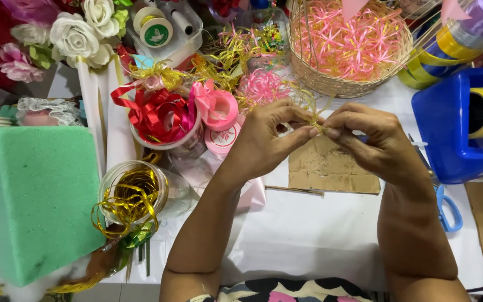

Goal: Tying small ribbons into bows and using a hot glue gun to attach them to a craft project.

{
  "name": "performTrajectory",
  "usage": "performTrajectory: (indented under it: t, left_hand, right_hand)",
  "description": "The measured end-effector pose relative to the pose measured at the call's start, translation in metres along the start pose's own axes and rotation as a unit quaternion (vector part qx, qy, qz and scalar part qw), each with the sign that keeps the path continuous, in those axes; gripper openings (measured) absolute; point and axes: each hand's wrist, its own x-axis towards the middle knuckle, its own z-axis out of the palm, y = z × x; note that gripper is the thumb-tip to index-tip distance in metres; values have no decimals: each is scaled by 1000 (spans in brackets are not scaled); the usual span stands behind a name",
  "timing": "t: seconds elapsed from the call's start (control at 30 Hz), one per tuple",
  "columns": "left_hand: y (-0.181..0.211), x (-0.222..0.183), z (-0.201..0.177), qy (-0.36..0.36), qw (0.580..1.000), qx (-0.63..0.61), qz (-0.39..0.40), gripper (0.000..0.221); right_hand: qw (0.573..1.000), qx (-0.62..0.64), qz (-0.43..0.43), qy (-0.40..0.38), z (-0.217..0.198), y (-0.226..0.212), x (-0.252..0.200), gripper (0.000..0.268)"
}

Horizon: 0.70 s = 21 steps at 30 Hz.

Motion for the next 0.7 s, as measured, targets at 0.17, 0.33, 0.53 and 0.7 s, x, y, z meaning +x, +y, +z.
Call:
performTrajectory:
  t: [0.17, 0.33, 0.53, 0.7]
  left_hand:
    - [-8, -1, 6, -4, 993, -71, -100, 13]
    - [-8, -1, 5, 11, 988, -79, -134, 13]
    - [-2, -2, 1, 52, 990, -40, -124, 14]
    - [-8, -4, 3, 57, 982, 149, 105, 31]
  right_hand:
    - [998, -21, 57, -27, -1, 5, -2, 15]
    - [994, -57, 76, -48, -7, 12, -7, 18]
    - [979, -117, 148, -83, -28, 0, -11, 17]
    - [990, -120, 79, 9, -41, -2, -15, 22]
